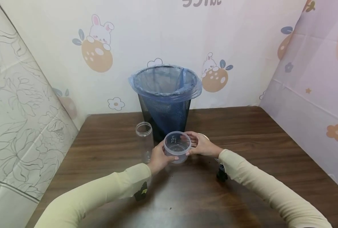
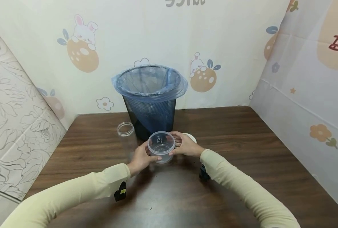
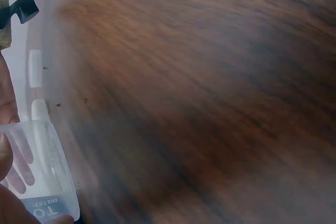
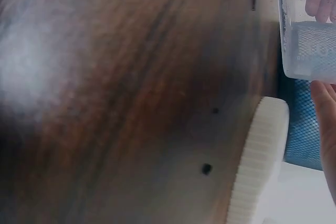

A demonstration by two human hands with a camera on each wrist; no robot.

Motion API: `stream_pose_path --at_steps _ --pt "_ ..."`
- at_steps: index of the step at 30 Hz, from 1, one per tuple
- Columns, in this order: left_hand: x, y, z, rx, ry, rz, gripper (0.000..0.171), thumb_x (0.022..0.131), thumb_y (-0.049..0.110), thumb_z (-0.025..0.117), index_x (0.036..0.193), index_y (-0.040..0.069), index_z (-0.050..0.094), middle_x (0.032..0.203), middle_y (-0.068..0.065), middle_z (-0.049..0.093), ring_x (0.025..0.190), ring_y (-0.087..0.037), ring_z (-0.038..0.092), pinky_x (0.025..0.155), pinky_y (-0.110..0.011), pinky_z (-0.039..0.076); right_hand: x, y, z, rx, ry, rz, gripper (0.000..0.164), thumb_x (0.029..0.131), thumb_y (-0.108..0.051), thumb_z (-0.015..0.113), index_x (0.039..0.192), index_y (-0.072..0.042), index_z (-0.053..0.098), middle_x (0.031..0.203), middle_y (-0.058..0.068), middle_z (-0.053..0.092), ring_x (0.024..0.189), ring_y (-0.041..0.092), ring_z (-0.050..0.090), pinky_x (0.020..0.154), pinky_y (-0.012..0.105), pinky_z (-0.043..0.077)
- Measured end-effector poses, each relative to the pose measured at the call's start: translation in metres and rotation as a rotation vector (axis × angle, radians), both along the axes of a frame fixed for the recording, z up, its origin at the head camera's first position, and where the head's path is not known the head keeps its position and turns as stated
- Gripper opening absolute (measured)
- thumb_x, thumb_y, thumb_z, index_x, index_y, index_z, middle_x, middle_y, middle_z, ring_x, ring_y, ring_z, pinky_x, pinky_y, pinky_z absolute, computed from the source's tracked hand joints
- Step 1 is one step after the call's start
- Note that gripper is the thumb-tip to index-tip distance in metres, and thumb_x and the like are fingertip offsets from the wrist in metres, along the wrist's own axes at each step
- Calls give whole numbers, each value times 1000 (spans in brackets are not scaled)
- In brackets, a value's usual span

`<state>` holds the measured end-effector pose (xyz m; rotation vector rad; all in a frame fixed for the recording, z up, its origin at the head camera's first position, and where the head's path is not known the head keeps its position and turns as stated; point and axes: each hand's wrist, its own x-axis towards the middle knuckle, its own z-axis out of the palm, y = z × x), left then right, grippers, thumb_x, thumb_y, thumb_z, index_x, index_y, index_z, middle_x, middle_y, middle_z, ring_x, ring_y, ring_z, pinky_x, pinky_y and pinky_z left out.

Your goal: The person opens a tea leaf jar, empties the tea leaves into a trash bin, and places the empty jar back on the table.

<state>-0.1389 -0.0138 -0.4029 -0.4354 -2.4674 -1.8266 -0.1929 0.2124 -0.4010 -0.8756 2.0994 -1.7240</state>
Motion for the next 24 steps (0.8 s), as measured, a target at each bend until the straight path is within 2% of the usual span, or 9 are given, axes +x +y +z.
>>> stream_pose_path --at_steps 8,13,15,19,24 --pt "3 -1 -13 27 -20 -12 72 67 -4 83 130 -9 48 127 -26 55 120 -37 51 97 -45 42 2 -1 -13 -52 -27 45 85 69 4 82 137 14 30 135 36 41 126 48 38 97 47 40" --pt "6 -2 -14 50 15 -30 74 67 -4 82 132 -8 45 127 -27 53 120 -39 50 98 -49 40 3 0 -14 -72 -26 44 87 69 3 82 137 15 29 135 37 39 126 49 37 98 47 38" --pt "10 -3 -15 32 33 -31 76 67 -2 83 133 -8 44 127 -27 53 118 -39 50 97 -51 40 4 0 -15 -76 -32 43 89 68 2 83 137 15 28 136 37 38 127 49 36 98 47 38" --pt "22 -4 -15 -61 43 -11 86 67 3 84 138 -8 37 133 -28 48 122 -38 46 101 -51 36 6 1 -17 -52 -34 31 90 69 1 83 138 13 27 138 36 37 128 48 35 99 46 38" --pt "49 -12 1 -73 -15 -28 90 71 -1 80 142 -14 26 141 -32 36 129 -43 37 103 -50 34 10 8 -12 38 -10 3 97 72 -5 83 146 6 20 146 27 31 135 39 30 105 49 30"
